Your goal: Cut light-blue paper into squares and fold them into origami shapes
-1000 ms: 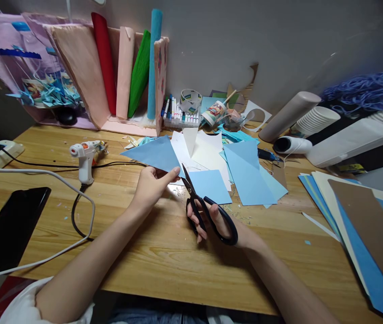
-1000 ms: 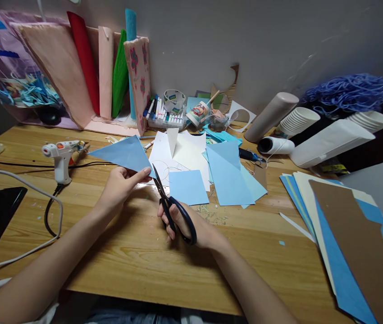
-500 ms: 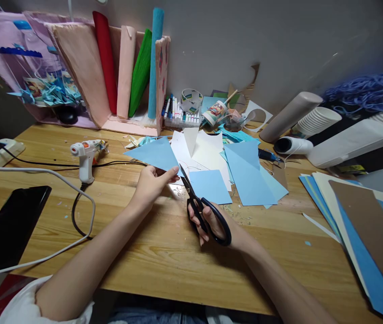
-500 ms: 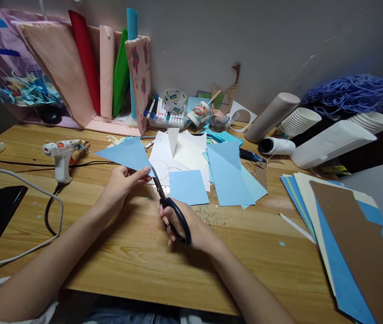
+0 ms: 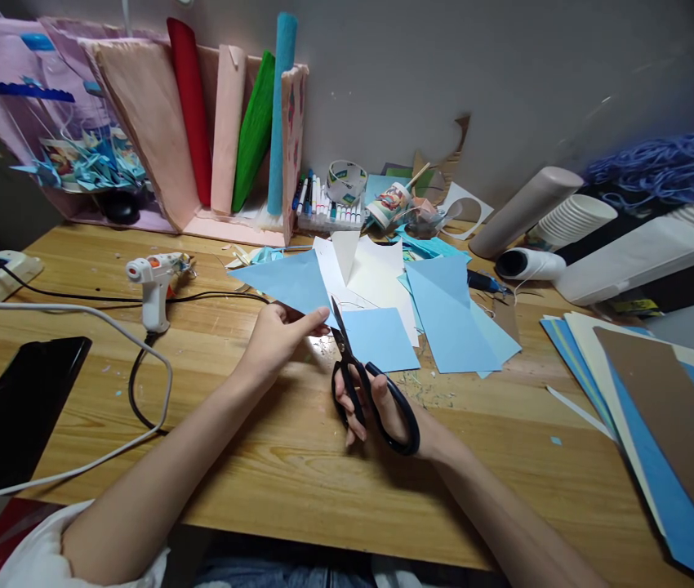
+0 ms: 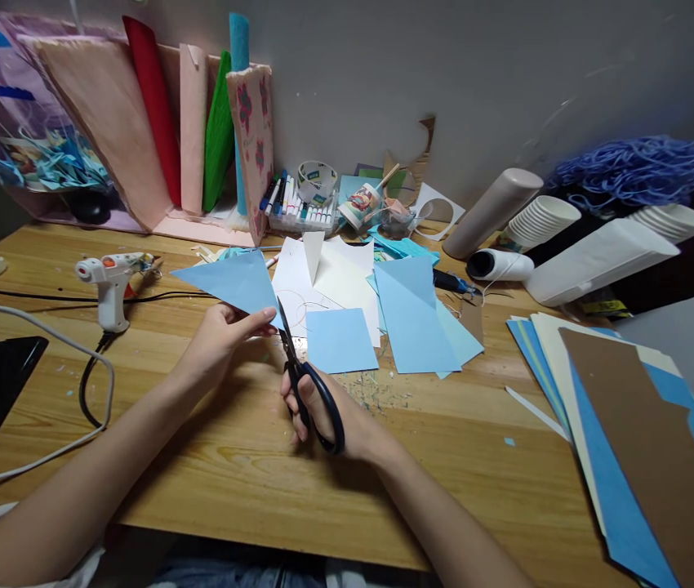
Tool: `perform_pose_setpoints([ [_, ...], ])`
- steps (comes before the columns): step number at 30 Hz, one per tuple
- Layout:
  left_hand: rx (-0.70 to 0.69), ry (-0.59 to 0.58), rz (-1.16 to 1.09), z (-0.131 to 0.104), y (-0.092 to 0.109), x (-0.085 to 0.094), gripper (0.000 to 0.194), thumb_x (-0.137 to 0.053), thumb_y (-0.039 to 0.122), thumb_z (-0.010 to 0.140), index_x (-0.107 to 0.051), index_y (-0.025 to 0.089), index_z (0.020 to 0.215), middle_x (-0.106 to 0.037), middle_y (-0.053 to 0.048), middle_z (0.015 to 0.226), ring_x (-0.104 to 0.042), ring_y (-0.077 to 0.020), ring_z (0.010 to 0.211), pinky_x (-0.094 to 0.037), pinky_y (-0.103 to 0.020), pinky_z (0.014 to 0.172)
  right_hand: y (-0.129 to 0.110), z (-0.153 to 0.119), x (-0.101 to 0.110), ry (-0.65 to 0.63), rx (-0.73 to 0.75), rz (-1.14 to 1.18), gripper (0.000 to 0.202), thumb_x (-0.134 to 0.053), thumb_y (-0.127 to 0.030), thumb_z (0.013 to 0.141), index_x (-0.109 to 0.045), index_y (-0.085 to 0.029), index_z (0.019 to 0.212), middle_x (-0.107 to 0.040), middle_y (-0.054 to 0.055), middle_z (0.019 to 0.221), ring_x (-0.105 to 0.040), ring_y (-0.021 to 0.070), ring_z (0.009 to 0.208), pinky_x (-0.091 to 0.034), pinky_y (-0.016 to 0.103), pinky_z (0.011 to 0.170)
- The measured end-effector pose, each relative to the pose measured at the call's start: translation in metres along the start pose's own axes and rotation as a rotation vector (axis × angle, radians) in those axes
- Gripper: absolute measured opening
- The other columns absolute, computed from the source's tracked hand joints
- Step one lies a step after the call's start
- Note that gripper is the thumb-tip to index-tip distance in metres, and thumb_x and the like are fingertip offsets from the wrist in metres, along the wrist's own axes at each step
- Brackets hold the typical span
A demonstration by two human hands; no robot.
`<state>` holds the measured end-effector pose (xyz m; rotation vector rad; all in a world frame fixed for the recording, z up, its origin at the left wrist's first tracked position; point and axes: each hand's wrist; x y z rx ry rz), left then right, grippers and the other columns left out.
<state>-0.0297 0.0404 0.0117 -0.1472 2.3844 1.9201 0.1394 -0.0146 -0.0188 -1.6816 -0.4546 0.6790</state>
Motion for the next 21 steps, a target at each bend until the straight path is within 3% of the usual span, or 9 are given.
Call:
perform_pose_setpoints([
  [21, 0.029, 0.015, -0.057, -0.0009, 0.0018, -0.0017, 0.028, -0.074, 0.033, 0.060, -0.064, 0.009, 0.073, -0.066, -0.004, 0.068, -0.060, -0.0122, 0.060, -0.049, -0.024, 0.065, 0.0060, 0.0008, -0.0039, 0.142, -0.058, 0.022, 0.046, -0.043, -0.064, 0.077, -0.042, -0.019, 0.082, -0.039, -0.006, 0.064, -0.040, 0.0025, 0.036, -0.044, 0.019, 0.035],
])
Point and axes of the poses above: each hand's wrist, its own z-axis towards the middle knuckle, its own x-axis out of the back of the hand, y = z × x
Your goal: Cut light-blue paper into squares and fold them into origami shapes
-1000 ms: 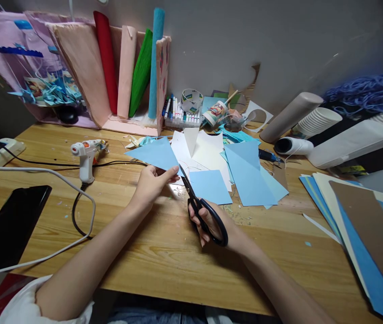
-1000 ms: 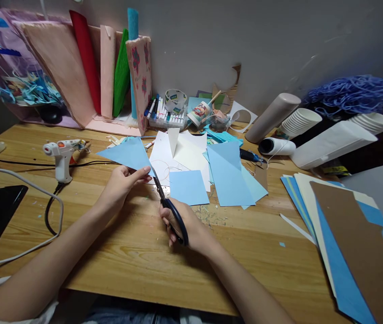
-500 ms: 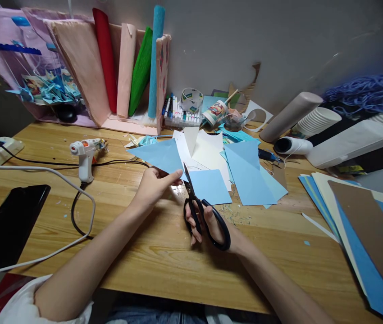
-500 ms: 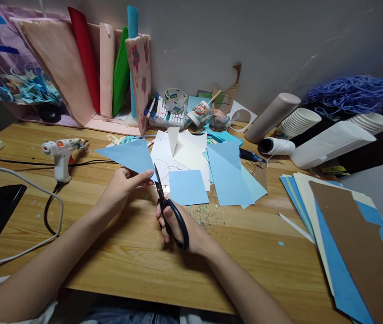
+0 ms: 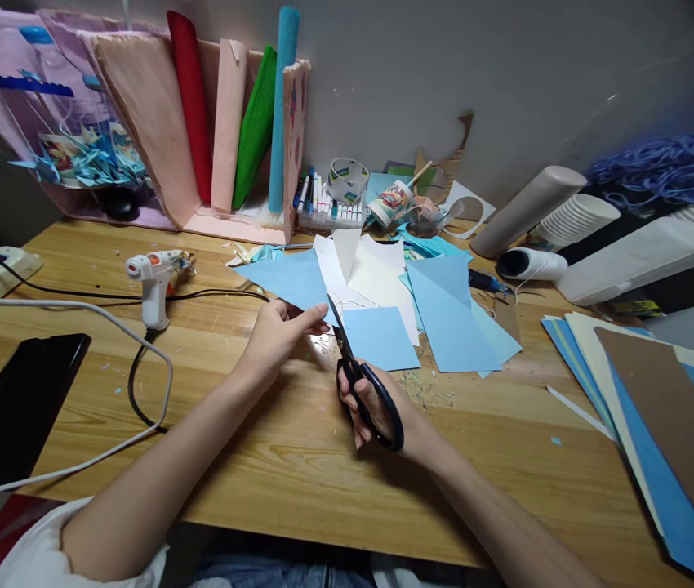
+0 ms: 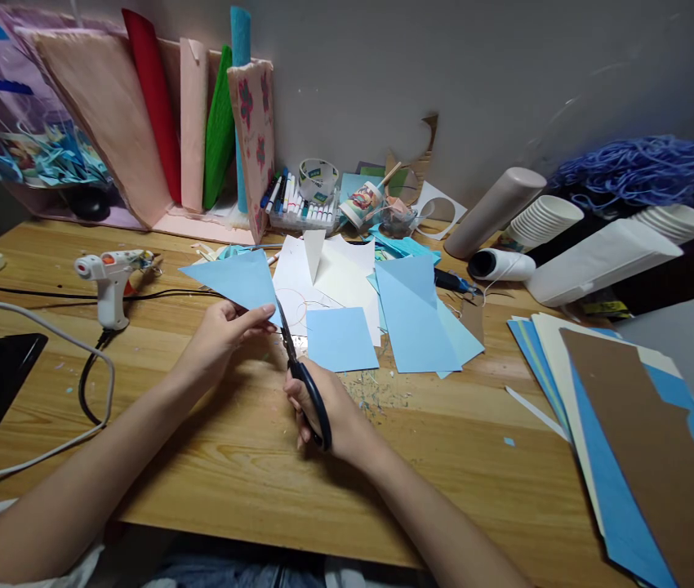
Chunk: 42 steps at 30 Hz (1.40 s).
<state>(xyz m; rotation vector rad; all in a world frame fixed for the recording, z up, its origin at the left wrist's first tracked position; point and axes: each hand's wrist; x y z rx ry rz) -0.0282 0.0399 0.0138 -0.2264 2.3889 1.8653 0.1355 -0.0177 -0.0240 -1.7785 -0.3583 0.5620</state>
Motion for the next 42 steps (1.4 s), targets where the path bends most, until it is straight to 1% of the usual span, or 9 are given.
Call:
perform_pose_setpoints([
  [4, 0.003, -0.004, -0.003, 0.000, 0.000, 0.000, 0.027, -0.073, 0.033, 0.061, -0.063, 0.011, 0.071, -0.065, -0.003, 0.064, -0.060, -0.0122, 0.060, -0.048, -0.024, 0.065, -0.003, -0.001, -0.002, -0.044, 0.033, -0.012, 0.052, -0.036, -0.069, 0.076, -0.042, -0.018, 0.086, -0.038, -0.006, 0.067, -0.040, 0.0027, 0.040, -0.049, 0.023, 0.043],
  [9, 0.041, -0.042, -0.001, -0.003, -0.001, -0.003, 0.027, -0.073, 0.034, 0.060, -0.063, 0.011, 0.072, -0.066, -0.004, 0.067, -0.060, -0.0127, 0.059, -0.048, -0.025, 0.064, -0.002, 0.000, -0.006, -0.088, 0.060, 0.025, 0.060, -0.027, -0.074, 0.073, -0.044, -0.018, 0.088, -0.036, -0.005, 0.068, -0.041, 0.0038, 0.046, -0.052, 0.029, 0.054],
  [13, 0.080, -0.081, -0.033, -0.006, -0.002, -0.006, 0.024, -0.073, 0.031, 0.061, -0.062, 0.011, 0.069, -0.064, -0.002, 0.062, -0.060, -0.0117, 0.058, -0.047, -0.023, 0.062, 0.004, 0.002, -0.006, -0.052, 0.069, 0.050, 0.059, -0.027, -0.072, 0.075, -0.044, -0.018, 0.089, -0.037, -0.005, 0.069, -0.042, 0.0038, 0.045, -0.053, 0.029, 0.054],
  [19, 0.105, -0.121, -0.092, -0.007, -0.003, -0.007, 0.020, -0.072, 0.028, 0.063, -0.062, 0.011, 0.069, -0.064, -0.001, 0.063, -0.059, -0.0091, 0.058, -0.046, -0.019, 0.061, 0.006, 0.003, -0.008, -0.004, 0.081, 0.066, 0.051, -0.034, -0.068, 0.078, -0.043, -0.018, 0.087, -0.037, -0.006, 0.068, -0.040, 0.0030, 0.042, -0.052, 0.027, 0.049],
  [24, 0.112, -0.123, -0.083, -0.008, -0.002, -0.007, 0.022, -0.073, 0.029, 0.062, -0.063, 0.012, 0.070, -0.065, -0.003, 0.064, -0.059, -0.0098, 0.057, -0.047, -0.021, 0.062, 0.013, 0.005, -0.011, 0.060, 0.082, 0.083, 0.048, -0.039, -0.066, 0.078, -0.044, -0.018, 0.083, -0.039, -0.007, 0.063, -0.039, 0.0023, 0.036, -0.050, 0.023, 0.041],
  [28, 0.107, -0.121, -0.066, -0.007, -0.002, -0.007, 0.023, -0.072, 0.031, 0.061, -0.063, 0.012, 0.071, -0.066, -0.004, 0.066, -0.060, -0.0113, 0.058, -0.049, -0.023, 0.062, 0.017, 0.007, -0.011, 0.068, 0.100, 0.099, 0.048, -0.040, -0.066, 0.077, -0.043, -0.018, 0.083, -0.039, -0.007, 0.061, -0.038, 0.0022, 0.033, -0.047, 0.022, 0.038],
  [32, 0.053, -0.080, -0.114, -0.002, -0.005, -0.003, 0.029, -0.071, 0.035, 0.062, -0.064, 0.012, 0.078, -0.067, -0.005, 0.074, -0.060, -0.0122, 0.060, -0.050, -0.025, 0.062, 0.012, 0.004, -0.011, 0.041, 0.096, 0.047, 0.049, -0.040, -0.067, 0.076, -0.044, -0.018, 0.084, -0.040, -0.006, 0.064, -0.038, 0.0021, 0.035, -0.047, 0.021, 0.038],
  [36, -0.052, 0.011, -0.084, 0.003, -0.007, 0.002, 0.033, -0.071, 0.036, 0.063, -0.063, 0.013, 0.085, -0.068, -0.006, 0.089, -0.061, -0.0144, 0.072, -0.050, -0.025, 0.069, 0.007, 0.000, -0.013, 0.000, 0.078, 0.028, 0.051, -0.038, -0.068, 0.076, -0.043, -0.018, 0.084, -0.038, -0.006, 0.065, -0.038, 0.0019, 0.037, -0.048, 0.022, 0.041],
  [42, -0.123, 0.087, 0.104, -0.003, 0.000, -0.001, 0.024, -0.071, 0.034, 0.063, -0.064, 0.014, 0.076, -0.069, -0.003, 0.082, -0.061, -0.0163, 0.078, -0.047, -0.022, 0.069, 0.004, 0.000, -0.017, -0.035, 0.102, 0.058, 0.057, -0.032, -0.072, 0.074, -0.042, -0.018, 0.088, -0.037, -0.005, 0.069, -0.040, 0.0029, 0.042, -0.052, 0.027, 0.051],
])
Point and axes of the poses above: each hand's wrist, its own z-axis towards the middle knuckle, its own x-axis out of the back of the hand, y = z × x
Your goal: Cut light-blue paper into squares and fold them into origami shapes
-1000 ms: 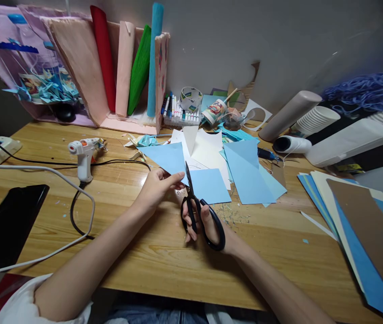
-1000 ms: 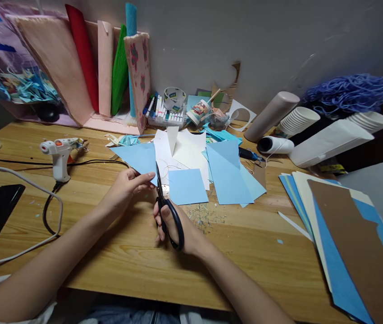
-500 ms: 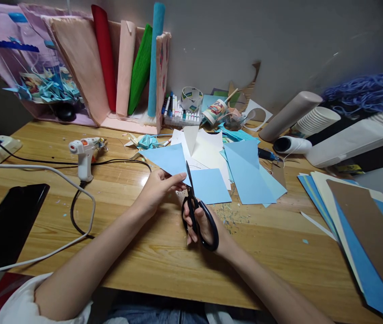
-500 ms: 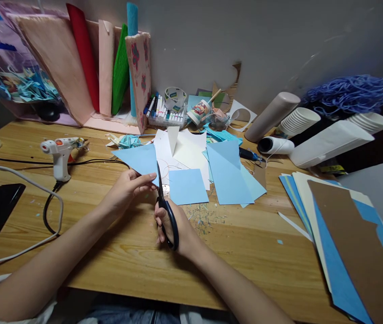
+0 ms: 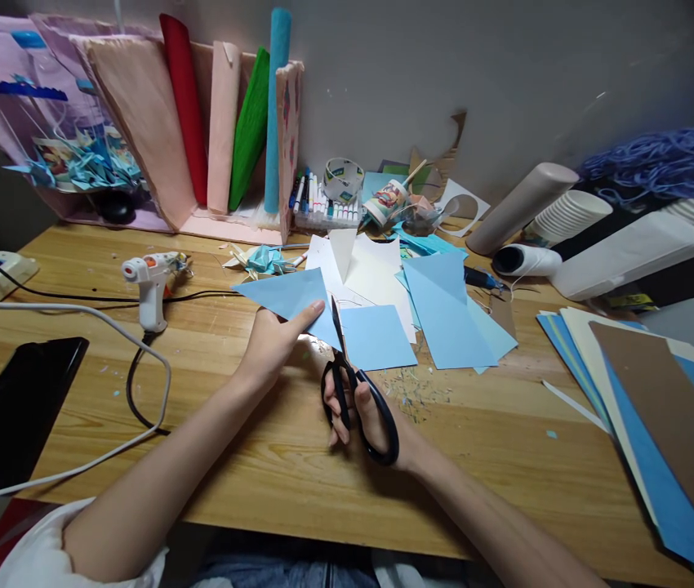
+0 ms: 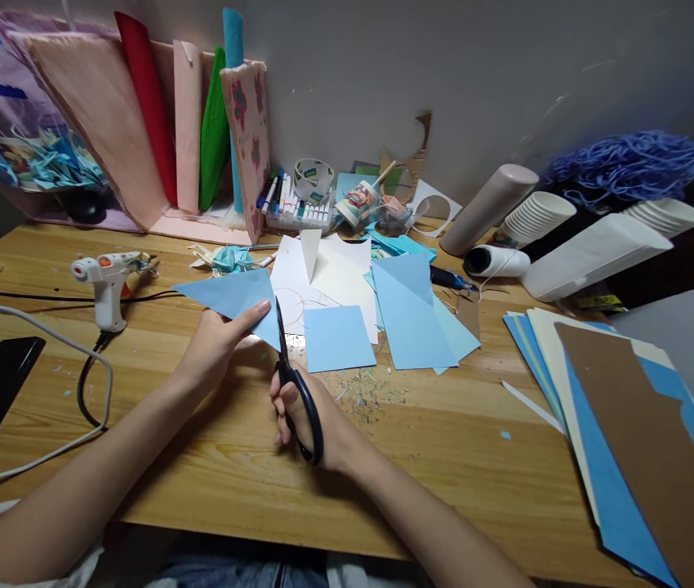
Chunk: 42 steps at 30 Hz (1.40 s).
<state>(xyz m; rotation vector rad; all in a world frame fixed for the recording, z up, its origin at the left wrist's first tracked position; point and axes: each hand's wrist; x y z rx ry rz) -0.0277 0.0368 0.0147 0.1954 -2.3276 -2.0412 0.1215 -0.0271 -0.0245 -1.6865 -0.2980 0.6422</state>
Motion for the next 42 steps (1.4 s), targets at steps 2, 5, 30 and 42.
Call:
perform_pose_setpoints([
  [2, 0.006, 0.009, 0.030, -0.0024, 0.0036, -0.0017, 0.021, -0.071, 0.033, 0.062, -0.064, 0.015, 0.071, -0.069, -0.002, 0.078, -0.061, -0.0175, 0.080, -0.047, -0.023, 0.069, -0.0011, -0.0001, 0.0004, -0.001, -0.001, -0.003, 0.057, -0.032, -0.072, 0.074, -0.042, -0.018, 0.088, -0.037, -0.006, 0.068, -0.041, 0.0033, 0.043, -0.052, 0.028, 0.053],
  [5, 0.028, 0.019, 0.046, -0.0039, 0.0067, -0.0030, 0.019, -0.071, 0.032, 0.061, -0.061, 0.016, 0.062, -0.068, -0.002, 0.071, -0.061, -0.0189, 0.080, -0.047, -0.024, 0.069, -0.0019, -0.0007, 0.0015, 0.003, -0.002, -0.020, 0.056, -0.031, -0.072, 0.074, -0.042, -0.018, 0.087, -0.036, -0.006, 0.066, -0.040, 0.0037, 0.043, -0.052, 0.029, 0.054],
  [30, -0.014, 0.021, 0.083, -0.0046, 0.0083, -0.0018, 0.021, -0.071, 0.035, 0.062, -0.064, 0.016, 0.070, -0.068, -0.003, 0.077, -0.060, -0.0195, 0.082, -0.046, -0.026, 0.074, -0.0005, -0.0012, 0.0040, 0.101, -0.023, -0.090, 0.042, -0.044, -0.061, 0.079, -0.043, -0.019, 0.083, -0.038, -0.007, 0.061, -0.041, 0.0038, 0.036, -0.044, 0.021, 0.039],
  [42, 0.010, -0.152, 0.000, -0.0033, 0.0011, -0.0005, 0.035, -0.069, 0.035, 0.065, -0.063, 0.012, 0.091, -0.067, -0.009, 0.096, -0.060, -0.0205, 0.085, -0.044, -0.031, 0.080, -0.0019, -0.0013, 0.0055, 0.047, 0.005, -0.102, 0.059, -0.029, -0.073, 0.074, -0.044, -0.018, 0.087, -0.036, -0.006, 0.063, -0.041, 0.0049, 0.043, -0.051, 0.028, 0.051],
])
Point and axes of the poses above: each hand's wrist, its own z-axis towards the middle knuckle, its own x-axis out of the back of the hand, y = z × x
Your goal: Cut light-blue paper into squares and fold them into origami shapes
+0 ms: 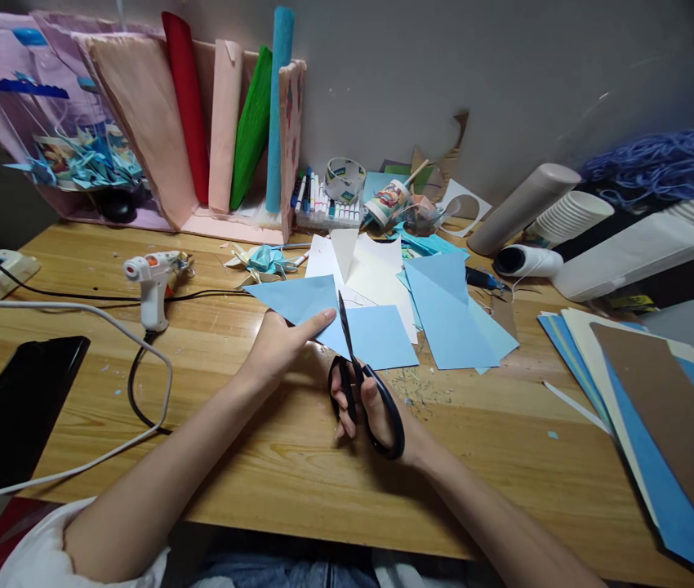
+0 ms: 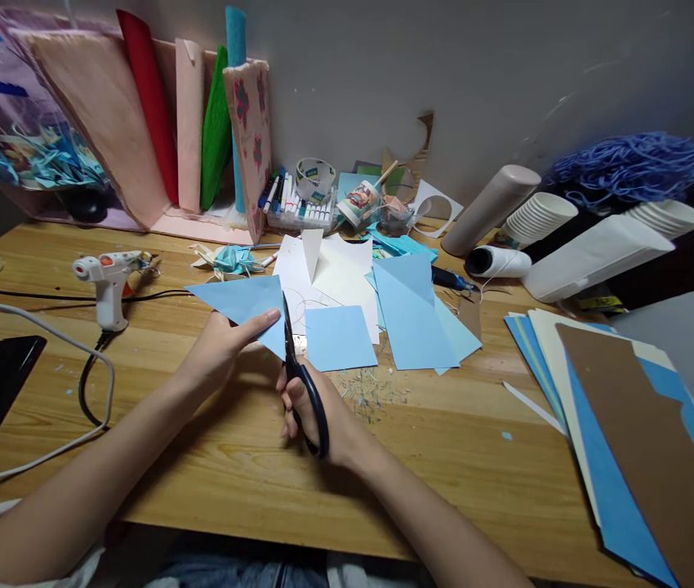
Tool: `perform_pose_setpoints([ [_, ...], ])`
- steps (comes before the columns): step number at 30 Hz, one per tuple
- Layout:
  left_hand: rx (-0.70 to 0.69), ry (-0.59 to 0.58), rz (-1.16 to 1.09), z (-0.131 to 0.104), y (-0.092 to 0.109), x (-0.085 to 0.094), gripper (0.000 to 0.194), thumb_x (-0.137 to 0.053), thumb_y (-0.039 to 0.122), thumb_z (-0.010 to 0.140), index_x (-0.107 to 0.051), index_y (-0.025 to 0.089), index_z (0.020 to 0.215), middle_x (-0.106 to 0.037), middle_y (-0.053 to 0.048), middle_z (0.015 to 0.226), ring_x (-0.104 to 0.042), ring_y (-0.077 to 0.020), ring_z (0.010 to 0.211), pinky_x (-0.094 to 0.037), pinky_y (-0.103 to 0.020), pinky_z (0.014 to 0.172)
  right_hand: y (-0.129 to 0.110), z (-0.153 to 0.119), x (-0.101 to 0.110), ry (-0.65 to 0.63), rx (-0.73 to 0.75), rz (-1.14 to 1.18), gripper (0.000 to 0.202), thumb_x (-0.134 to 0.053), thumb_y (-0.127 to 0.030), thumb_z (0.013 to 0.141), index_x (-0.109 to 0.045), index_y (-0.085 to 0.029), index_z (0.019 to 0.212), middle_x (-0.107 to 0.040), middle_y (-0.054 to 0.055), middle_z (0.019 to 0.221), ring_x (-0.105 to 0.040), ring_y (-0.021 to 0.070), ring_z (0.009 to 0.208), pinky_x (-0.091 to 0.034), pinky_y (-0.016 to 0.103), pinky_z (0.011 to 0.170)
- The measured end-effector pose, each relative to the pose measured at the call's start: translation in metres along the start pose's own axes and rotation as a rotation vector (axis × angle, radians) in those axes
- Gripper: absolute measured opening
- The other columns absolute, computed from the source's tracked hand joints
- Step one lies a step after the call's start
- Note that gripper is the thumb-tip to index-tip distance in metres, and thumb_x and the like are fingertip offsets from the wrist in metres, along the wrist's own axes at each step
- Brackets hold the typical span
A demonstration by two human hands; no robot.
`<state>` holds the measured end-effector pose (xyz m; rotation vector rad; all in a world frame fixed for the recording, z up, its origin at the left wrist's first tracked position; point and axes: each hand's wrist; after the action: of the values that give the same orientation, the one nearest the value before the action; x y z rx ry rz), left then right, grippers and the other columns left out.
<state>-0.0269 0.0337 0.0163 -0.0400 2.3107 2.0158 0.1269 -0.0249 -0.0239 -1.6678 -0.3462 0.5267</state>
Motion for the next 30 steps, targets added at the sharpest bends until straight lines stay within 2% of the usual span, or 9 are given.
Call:
perform_pose_setpoints([
  [7, 0.006, -0.005, -0.006, -0.0010, -0.0018, -0.0010, 0.033, -0.068, 0.036, 0.067, -0.062, 0.013, 0.089, -0.067, -0.008, 0.095, -0.060, -0.0193, 0.084, -0.045, -0.030, 0.079, 0.0062, 0.0020, -0.0022, 0.061, 0.034, 0.014, 0.052, -0.035, -0.068, 0.077, -0.044, -0.018, 0.086, -0.038, -0.006, 0.064, -0.041, 0.0038, 0.039, -0.049, 0.025, 0.045],
  [17, 0.017, 0.003, -0.122, 0.0013, -0.0074, -0.0004, 0.037, -0.071, 0.034, 0.064, -0.063, 0.013, 0.093, -0.068, -0.007, 0.096, -0.061, -0.0194, 0.086, -0.046, -0.030, 0.079, 0.0066, 0.0020, -0.0010, 0.093, -0.022, 0.050, 0.047, -0.045, -0.064, 0.076, -0.043, -0.019, 0.083, -0.040, -0.007, 0.061, -0.040, 0.0031, 0.033, -0.042, 0.020, 0.035],
  [24, -0.023, 0.159, -0.135, 0.0017, -0.0090, -0.0008, 0.035, -0.070, 0.037, 0.066, -0.064, 0.014, 0.091, -0.067, -0.008, 0.099, -0.061, -0.0204, 0.093, -0.046, -0.029, 0.083, 0.0033, 0.0001, -0.0037, 0.037, -0.004, 0.011, 0.051, -0.040, -0.068, 0.075, -0.043, -0.018, 0.084, -0.038, -0.006, 0.063, -0.040, 0.0030, 0.037, -0.045, 0.022, 0.040],
  [30, -0.017, 0.104, -0.088, -0.0030, -0.0050, -0.0049, 0.037, -0.070, 0.037, 0.066, -0.063, 0.013, 0.094, -0.067, -0.009, 0.100, -0.062, -0.0216, 0.091, -0.046, -0.032, 0.083, 0.0024, 0.0006, -0.0070, 0.009, 0.008, 0.069, 0.057, -0.033, -0.071, 0.074, -0.044, -0.018, 0.090, -0.039, -0.004, 0.072, -0.041, 0.0025, 0.043, -0.050, 0.025, 0.050],
])
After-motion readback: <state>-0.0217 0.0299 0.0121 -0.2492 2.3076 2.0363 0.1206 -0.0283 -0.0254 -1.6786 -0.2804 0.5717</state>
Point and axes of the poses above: each hand's wrist, its own z-axis towards the middle knuckle, its own x-axis out of the back of the hand, y = z × x
